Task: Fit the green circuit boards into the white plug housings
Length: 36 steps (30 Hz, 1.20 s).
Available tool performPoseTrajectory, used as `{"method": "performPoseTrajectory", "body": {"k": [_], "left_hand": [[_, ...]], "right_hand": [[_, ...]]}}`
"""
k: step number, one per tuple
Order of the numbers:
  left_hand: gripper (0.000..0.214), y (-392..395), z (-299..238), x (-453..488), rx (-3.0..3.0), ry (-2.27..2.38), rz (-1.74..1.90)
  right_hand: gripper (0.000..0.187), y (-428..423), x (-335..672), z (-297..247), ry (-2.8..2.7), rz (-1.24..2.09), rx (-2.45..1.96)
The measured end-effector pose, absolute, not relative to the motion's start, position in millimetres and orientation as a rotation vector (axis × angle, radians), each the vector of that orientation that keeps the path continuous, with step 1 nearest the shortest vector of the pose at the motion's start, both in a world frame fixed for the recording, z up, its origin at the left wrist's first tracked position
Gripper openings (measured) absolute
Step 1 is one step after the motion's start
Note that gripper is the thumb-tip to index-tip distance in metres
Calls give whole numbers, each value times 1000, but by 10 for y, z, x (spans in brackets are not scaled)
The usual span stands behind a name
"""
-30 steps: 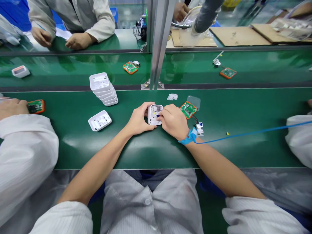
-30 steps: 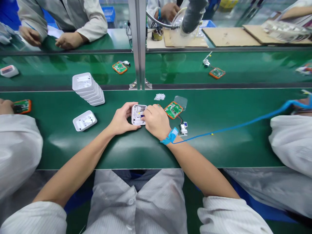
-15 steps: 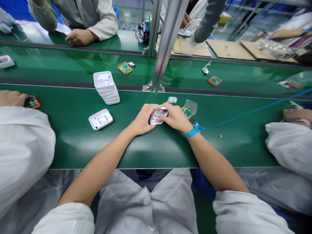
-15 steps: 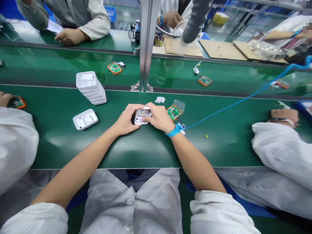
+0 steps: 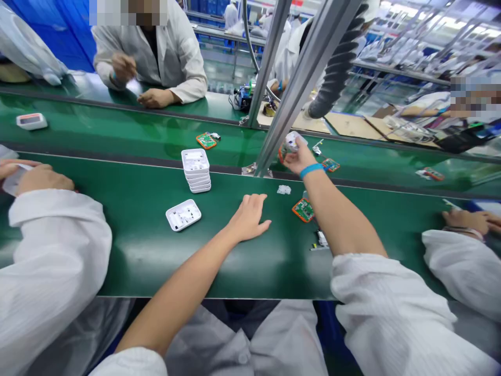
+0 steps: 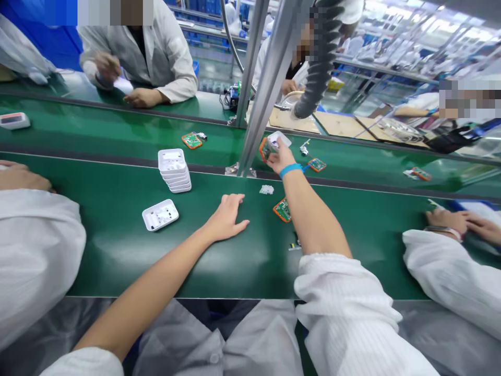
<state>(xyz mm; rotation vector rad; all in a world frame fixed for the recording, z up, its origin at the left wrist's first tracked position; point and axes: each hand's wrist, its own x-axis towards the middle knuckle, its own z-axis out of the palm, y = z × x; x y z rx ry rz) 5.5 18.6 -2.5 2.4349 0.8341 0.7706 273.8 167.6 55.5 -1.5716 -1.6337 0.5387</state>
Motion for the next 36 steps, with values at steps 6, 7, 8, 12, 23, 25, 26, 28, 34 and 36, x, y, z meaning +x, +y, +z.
{"method": "performPoseTrajectory", "body": {"k": [6, 7, 8, 12, 23, 25, 26, 28, 34, 36], "left_hand": [[42, 172, 87, 28, 2516, 814, 612], [38, 167, 92, 28, 2537, 807, 605], [34, 163, 93, 30, 2557, 800, 603], [24, 127, 95, 47, 2639, 731, 597], [87, -248, 186, 88, 2620, 488, 514], [86, -251, 173, 78, 2641, 459, 504], [82, -242, 165, 71, 2655, 446, 495], [81, -224, 154, 58, 2678, 439, 486], [75, -254, 183, 61, 2651, 615, 568], [50, -222, 183, 48, 2728, 677, 559]], "right_hand": [[29, 1218, 2702, 503, -1494, 560, -1995], [27, 1033, 2771, 507, -1505, 516, -2023], [26, 825, 2847, 512, -1535, 467, -2052], [50, -118, 3036, 455, -1742, 266, -2122], [46, -1128, 2181, 231, -1877, 249, -1777], [42, -1028, 2232, 248, -2091, 217, -1657], [41, -983, 2266, 243, -2181, 224, -1599], [42, -927, 2308, 214, -2262, 210, -1570], [51, -1054, 2135, 225, -1903, -241, -2236], [46, -1144, 2091, 311, -1851, -215, -2416]]}}
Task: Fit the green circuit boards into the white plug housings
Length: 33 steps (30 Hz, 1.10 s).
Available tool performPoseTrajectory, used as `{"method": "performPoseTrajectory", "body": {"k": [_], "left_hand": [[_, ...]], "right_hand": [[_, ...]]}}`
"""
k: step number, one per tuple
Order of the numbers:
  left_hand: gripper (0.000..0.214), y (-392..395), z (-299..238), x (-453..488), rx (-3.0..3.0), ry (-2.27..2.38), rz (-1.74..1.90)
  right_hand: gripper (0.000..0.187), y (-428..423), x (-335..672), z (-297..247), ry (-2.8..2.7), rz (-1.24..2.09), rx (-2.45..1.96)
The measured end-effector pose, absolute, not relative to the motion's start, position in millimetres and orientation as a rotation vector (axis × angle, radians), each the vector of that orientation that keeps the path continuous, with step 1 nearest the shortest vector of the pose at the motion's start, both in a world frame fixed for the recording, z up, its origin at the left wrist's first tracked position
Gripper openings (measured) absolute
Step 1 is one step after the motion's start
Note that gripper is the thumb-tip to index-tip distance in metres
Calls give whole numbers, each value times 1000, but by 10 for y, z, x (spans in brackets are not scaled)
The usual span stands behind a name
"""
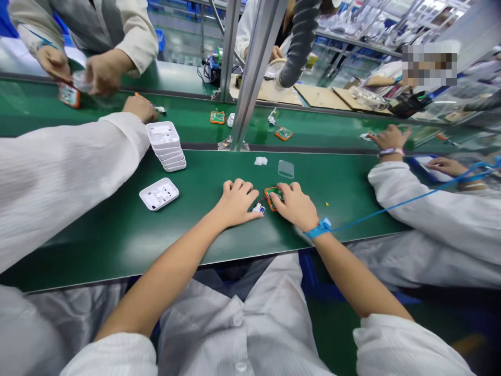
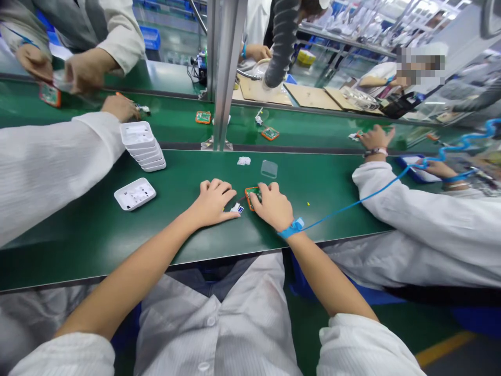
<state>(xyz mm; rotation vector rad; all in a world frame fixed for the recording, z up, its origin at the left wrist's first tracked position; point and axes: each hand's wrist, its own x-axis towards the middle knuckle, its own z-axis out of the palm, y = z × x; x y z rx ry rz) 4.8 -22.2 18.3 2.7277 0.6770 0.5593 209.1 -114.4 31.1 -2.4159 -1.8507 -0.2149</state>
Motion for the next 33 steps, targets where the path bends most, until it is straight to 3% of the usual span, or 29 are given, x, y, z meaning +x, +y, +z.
{"method": "performPoseTrajectory", "body": {"k": [2, 4, 10, 15, 18, 27, 31, 33], "left_hand": [[27, -149, 172, 16, 2778, 698, 548], [20, -60, 158, -19, 2769, 705, 554], [26, 26, 196, -39, 2744, 958, 667], [16, -86, 247, -14, 2703, 822, 440], [22, -83, 198, 11, 2761, 760, 360], [11, 54, 112, 48, 2406, 707, 667], [26, 30, 109, 71, 2524, 776, 652], [23, 21, 88, 87, 2602, 780, 632]], "right_hand": [[46, -1225, 2090, 418, -1926, -108, -2488], [50, -1262, 2115, 509, -2054, 62, -2440], [25, -811, 2144, 448, -2184, 344, -1743], [56, -279, 2112, 314, -2328, 528, -1503], [41, -264, 2180, 322, -2386, 548, -1385], [23, -426, 2142, 143, -1375, 1078, -1245], [35, -389, 2067, 128, -1200, 1138, -1211], [45, -392, 2103, 172, -1188, 1204, -1193]]}}
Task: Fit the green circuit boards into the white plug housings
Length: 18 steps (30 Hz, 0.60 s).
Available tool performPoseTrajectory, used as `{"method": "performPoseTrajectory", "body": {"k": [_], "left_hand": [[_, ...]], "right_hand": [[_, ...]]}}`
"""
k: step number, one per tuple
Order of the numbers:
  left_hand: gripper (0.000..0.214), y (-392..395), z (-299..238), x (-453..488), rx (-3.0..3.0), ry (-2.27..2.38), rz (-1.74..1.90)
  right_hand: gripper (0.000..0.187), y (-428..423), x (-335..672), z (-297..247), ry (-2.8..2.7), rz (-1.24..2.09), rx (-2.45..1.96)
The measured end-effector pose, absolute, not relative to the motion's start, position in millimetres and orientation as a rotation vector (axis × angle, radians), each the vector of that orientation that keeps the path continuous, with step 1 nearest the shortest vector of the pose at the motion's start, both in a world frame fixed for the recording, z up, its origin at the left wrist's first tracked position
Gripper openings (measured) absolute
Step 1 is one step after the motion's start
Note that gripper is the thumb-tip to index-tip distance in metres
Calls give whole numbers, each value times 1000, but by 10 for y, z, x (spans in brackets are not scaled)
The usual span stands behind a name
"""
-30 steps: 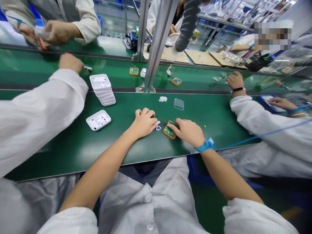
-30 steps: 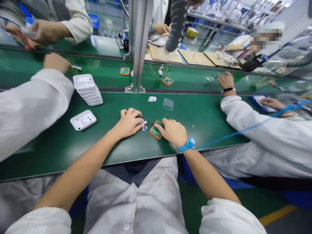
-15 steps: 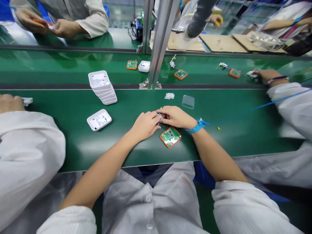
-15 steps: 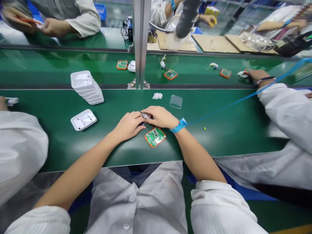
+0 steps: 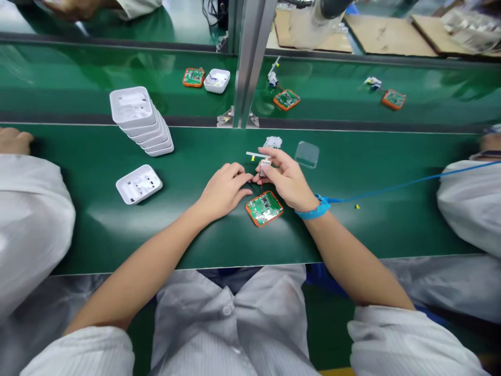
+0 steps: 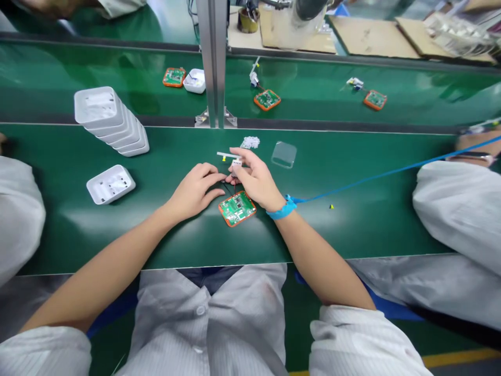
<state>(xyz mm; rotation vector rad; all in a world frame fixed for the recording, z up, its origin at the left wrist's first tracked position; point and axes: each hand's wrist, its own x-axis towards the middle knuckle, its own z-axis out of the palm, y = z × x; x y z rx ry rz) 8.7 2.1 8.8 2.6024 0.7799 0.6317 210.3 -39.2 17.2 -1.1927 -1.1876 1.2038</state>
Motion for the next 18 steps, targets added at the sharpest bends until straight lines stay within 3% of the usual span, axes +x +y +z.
{"method": "performPoseTrajectory", "body": {"k": [5, 10, 14, 18], "left_hand": [[17, 33, 43, 102, 2581, 847, 681], [19, 20, 59, 163, 2588, 837, 633], [12, -37, 46, 261, 2501, 1095, 678], [8, -48, 30, 322, 2390, 1251, 719]], "right_hand": [[65, -421, 2213, 237, -1097, 1331, -1135], [62, -409, 2126, 174, -826, 1428, -1045], [51, -400, 2025, 175, -796, 1502, -946], [56, -413, 1978, 187, -861, 1450, -932]]}}
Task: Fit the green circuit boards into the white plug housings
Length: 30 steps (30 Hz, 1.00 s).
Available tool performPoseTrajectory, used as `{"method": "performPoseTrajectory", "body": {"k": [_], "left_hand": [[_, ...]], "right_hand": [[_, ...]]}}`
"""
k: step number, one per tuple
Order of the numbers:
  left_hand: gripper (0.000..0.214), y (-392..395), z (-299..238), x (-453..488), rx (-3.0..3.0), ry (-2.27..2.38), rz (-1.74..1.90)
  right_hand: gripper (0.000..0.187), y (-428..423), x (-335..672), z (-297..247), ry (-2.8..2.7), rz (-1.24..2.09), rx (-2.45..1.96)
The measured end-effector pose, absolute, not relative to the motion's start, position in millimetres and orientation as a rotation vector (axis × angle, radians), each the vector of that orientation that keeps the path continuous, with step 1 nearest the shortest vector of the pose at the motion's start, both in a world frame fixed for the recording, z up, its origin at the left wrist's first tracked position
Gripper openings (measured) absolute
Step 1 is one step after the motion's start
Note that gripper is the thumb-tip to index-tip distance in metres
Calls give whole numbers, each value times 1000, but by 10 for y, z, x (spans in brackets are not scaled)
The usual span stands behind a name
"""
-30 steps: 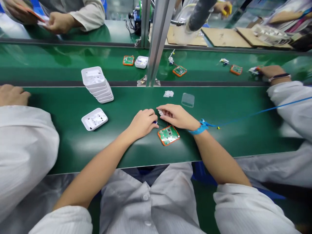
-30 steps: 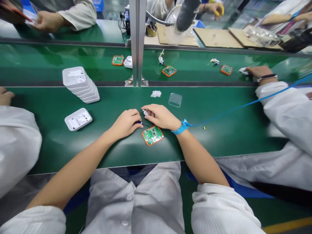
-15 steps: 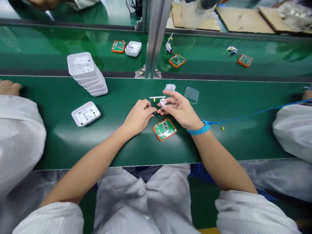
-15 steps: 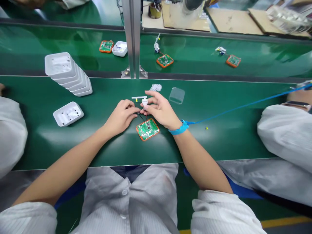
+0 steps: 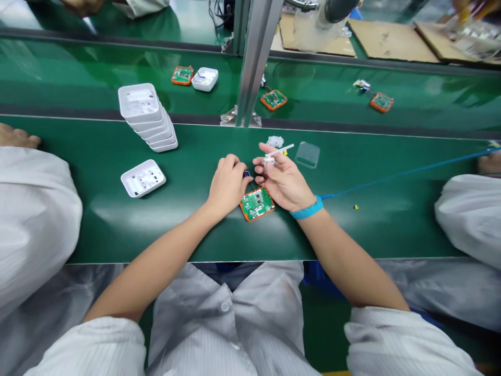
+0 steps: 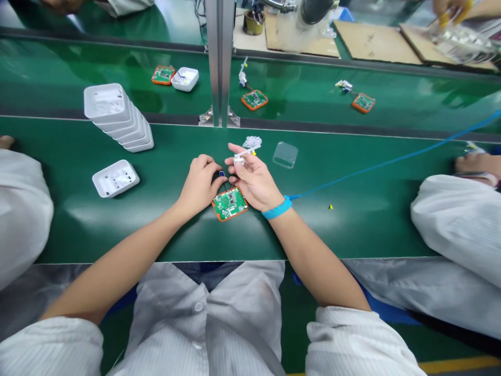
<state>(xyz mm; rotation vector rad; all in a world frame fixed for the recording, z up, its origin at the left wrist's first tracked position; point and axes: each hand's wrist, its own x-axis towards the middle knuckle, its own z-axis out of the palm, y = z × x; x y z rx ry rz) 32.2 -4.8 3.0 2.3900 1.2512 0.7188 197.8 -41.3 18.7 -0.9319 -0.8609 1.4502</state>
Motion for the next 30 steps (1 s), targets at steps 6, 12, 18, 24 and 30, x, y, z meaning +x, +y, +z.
{"method": "performPoseTrajectory", "body": {"k": [6, 12, 18, 24, 30], "left_hand": [[19, -17, 47, 322, 2174, 1186, 790], [13, -15, 51, 316, 1614, 982, 1062], [18, -15, 24, 346, 1536, 789, 1079], [24, -28, 3, 372, 1521, 869, 1044], [15, -34, 43, 386, 1594, 925, 1007]], "right_hand": [[44, -410, 1976, 190, -933, 1373, -910], [39, -387, 2029, 194, -1029, 1255, -962], [44, -376, 2103, 151, -1303, 891, -1137], [40, -381, 2080, 143, -1472, 783, -1205], [46, -375, 2028, 123, -1366, 877, -1223]]}}
